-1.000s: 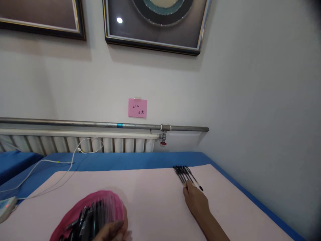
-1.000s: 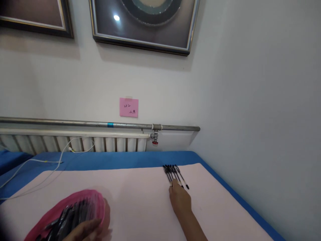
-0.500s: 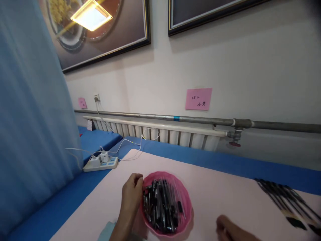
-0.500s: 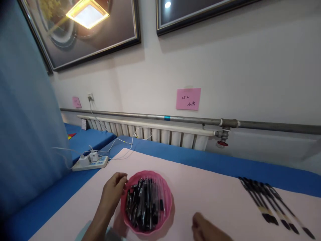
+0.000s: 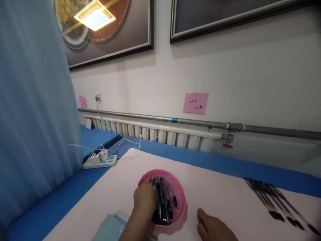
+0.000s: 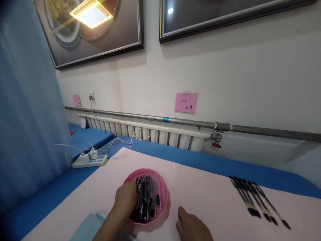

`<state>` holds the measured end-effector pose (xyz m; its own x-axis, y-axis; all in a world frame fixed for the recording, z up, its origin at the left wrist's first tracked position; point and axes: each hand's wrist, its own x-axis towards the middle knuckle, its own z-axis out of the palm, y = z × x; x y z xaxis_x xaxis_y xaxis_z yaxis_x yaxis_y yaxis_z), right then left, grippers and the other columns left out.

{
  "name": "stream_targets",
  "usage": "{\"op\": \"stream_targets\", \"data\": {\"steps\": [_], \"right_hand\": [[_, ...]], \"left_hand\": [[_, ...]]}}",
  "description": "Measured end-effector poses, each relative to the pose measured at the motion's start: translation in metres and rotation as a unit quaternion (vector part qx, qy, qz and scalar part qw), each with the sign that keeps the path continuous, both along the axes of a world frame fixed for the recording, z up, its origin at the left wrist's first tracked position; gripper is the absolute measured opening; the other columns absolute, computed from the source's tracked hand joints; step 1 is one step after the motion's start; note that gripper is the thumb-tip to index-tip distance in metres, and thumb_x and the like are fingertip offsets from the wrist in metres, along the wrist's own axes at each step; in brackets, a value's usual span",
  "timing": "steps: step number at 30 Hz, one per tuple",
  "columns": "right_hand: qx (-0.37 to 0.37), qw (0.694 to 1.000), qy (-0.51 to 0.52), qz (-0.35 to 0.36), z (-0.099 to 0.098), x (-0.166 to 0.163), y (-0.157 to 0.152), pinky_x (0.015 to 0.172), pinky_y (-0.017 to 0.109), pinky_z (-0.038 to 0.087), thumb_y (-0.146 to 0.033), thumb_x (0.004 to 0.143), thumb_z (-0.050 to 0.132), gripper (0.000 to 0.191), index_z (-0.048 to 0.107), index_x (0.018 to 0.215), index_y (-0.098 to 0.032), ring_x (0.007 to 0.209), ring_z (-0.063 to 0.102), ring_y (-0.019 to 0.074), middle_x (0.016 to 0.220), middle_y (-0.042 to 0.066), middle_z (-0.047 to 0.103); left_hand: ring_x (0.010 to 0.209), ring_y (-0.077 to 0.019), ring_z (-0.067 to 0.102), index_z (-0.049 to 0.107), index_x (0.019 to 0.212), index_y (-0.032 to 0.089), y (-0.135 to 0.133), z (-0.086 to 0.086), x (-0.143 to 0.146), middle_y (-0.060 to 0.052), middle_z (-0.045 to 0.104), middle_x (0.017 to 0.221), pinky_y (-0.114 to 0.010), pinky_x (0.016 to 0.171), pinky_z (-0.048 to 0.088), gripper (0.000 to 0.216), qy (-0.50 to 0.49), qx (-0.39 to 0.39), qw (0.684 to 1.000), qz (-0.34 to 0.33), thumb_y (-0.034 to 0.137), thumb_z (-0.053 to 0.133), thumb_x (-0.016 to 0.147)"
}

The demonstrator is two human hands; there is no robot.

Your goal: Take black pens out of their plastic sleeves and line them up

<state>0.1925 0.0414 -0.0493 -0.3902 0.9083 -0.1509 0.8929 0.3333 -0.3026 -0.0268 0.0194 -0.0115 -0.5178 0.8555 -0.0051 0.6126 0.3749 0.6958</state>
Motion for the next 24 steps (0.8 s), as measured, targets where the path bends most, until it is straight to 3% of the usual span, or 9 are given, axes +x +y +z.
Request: {"op": "stream_targets", "data": {"steps": [5, 10, 15, 24], "right_hand": [[-0.014, 1.000, 0.000, -0.024, 0.008, -0.012, 0.006, 0.071, 0.034, 0.045, -0.009, 0.081, 0.035, 0.029, 0.063, 0.092, -0.011, 0.086, 0.067, 0.0285, 0.094, 0.019, 0.072], [-0.024, 0.999, 0.014, -0.033, 0.010, -0.013, 0.008, 0.067, 0.032, 0.043, -0.008, 0.082, 0.035, 0.028, 0.063, 0.086, -0.011, 0.082, 0.067, 0.0275, 0.090, 0.019, 0.072], [-0.028, 0.999, 0.026, -0.019, 0.012, -0.011, 0.009, 0.061, 0.029, 0.041, -0.008, 0.082, 0.034, 0.026, 0.060, 0.080, -0.014, 0.073, 0.066, 0.0239, 0.084, 0.016, 0.071], [-0.016, 0.999, 0.035, -0.004, 0.008, -0.009, 0.007, 0.055, 0.027, 0.034, -0.007, 0.082, 0.036, 0.023, 0.058, 0.078, -0.014, 0.067, 0.064, 0.0230, 0.078, 0.014, 0.070]], "left_hand": [[0.076, -0.0269, 0.064, 0.061, 0.054, 0.020, -0.006, 0.002, -0.011, -0.013, 0.069, 0.064, -0.033, 0.074, 0.041, 0.012, 0.007, -0.001, 1.000, -0.003, 0.011, 0.056, 0.061], [0.067, -0.0230, 0.060, 0.057, 0.063, 0.019, -0.007, 0.004, -0.025, -0.009, 0.067, 0.066, -0.029, 0.062, 0.037, 0.010, 0.025, -0.006, 1.000, -0.014, 0.017, 0.049, 0.067], [0.061, -0.0175, 0.055, 0.053, 0.064, 0.020, 0.002, -0.007, -0.014, -0.002, 0.060, 0.061, -0.025, 0.056, 0.032, 0.011, 0.013, -0.003, 0.999, -0.051, 0.013, 0.046, 0.067], [0.061, -0.0174, 0.051, 0.045, 0.059, 0.021, 0.008, -0.013, -0.006, -0.001, 0.056, 0.060, -0.027, 0.056, 0.028, 0.014, 0.029, -0.006, 0.997, -0.068, 0.008, 0.049, 0.061]]}}
